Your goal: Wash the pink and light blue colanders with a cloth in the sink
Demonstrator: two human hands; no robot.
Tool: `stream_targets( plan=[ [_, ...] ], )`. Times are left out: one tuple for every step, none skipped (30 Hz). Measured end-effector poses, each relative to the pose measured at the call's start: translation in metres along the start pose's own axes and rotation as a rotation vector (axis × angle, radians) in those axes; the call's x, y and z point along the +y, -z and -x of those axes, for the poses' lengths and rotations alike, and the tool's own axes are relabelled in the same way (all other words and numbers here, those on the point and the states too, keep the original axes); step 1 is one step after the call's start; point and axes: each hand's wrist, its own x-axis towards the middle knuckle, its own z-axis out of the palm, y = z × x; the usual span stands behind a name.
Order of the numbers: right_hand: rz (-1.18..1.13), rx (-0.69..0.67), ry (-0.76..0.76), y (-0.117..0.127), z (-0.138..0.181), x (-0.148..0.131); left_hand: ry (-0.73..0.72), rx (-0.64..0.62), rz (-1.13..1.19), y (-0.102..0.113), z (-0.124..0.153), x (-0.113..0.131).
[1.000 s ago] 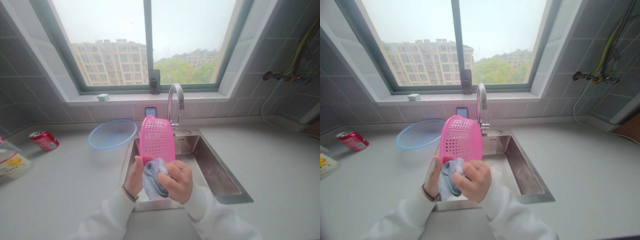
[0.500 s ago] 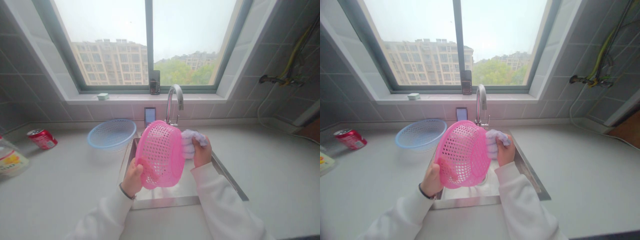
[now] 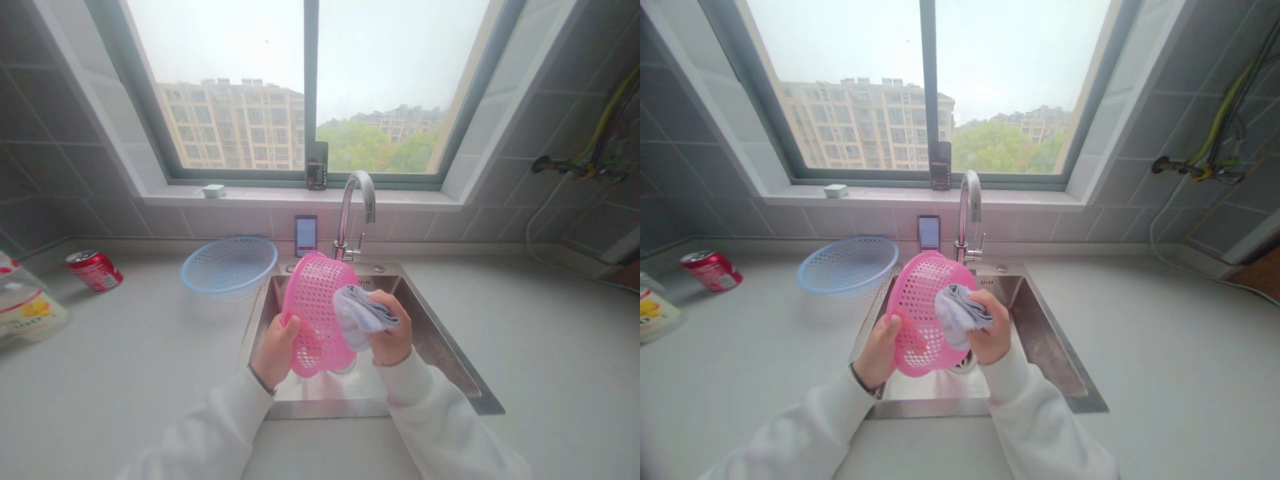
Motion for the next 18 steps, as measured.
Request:
stream_targets(
  plan=[
    [0.046,0.009,-0.022,0.004,-0.004,0.007,0.007,-0.024,0.016,0.0,0.001,0.002],
    [0.107,0.03,-0.055,0.009,-0.009,0.015,0.008,-0.049,0.038,0.001,0.002,0.005],
    [0.169,0.061,-0.091,0.013,-0.014,0.023,0.0,-0.074,0.065,0.001,0.003,0.008],
    [0.221,0.093,-0.121,0.017,-0.018,0.032,-0.016,-0.097,0.094,0.001,0.003,0.011],
    [0.261,0.125,-0.145,0.021,-0.022,0.039,-0.037,-0.116,0.12,0.001,0.004,0.013],
    [0.28,0.151,-0.156,0.022,-0.024,0.044,-0.061,-0.125,0.14,0.002,0.004,0.014],
    [0.278,0.166,-0.16,0.022,-0.025,0.047,-0.083,-0.126,0.151,0.002,0.004,0.014],
    [0.26,0.164,-0.157,0.021,-0.024,0.046,-0.096,-0.117,0.152,0.002,0.004,0.014],
    [0.227,0.137,-0.147,0.018,-0.022,0.042,-0.102,-0.099,0.146,0.002,0.003,0.012],
    [0.179,0.091,-0.13,0.013,-0.018,0.036,-0.107,-0.074,0.135,0.003,0.002,0.01],
    [0.124,0.039,-0.109,0.009,-0.014,0.028,-0.113,-0.048,0.124,0.003,0.002,0.008],
    [0.07,-0.016,-0.086,0.005,-0.009,0.02,-0.113,-0.029,0.113,0.003,0.001,0.005],
    [0.026,-0.062,-0.068,0.001,-0.004,0.011,-0.11,-0.017,0.108,0.003,0.0,0.003],
    [-0.011,-0.097,-0.055,0.0,0.0,0.004,-0.104,-0.013,0.11,0.002,-0.001,0.002],
    [-0.037,-0.119,-0.05,-0.001,0.003,-0.001,-0.093,-0.02,0.118,0.002,-0.001,0.002],
    [-0.05,-0.132,-0.049,0.001,0.004,-0.003,-0.078,-0.033,0.133,0.001,-0.001,0.002],
    [-0.048,-0.142,-0.05,0.003,0.003,-0.002,-0.062,-0.047,0.154,0.0,0.0,0.003],
    [-0.021,-0.142,-0.054,0.007,0.0,0.001,-0.05,-0.058,0.178,0.0,0.0,0.005]
  ],
)
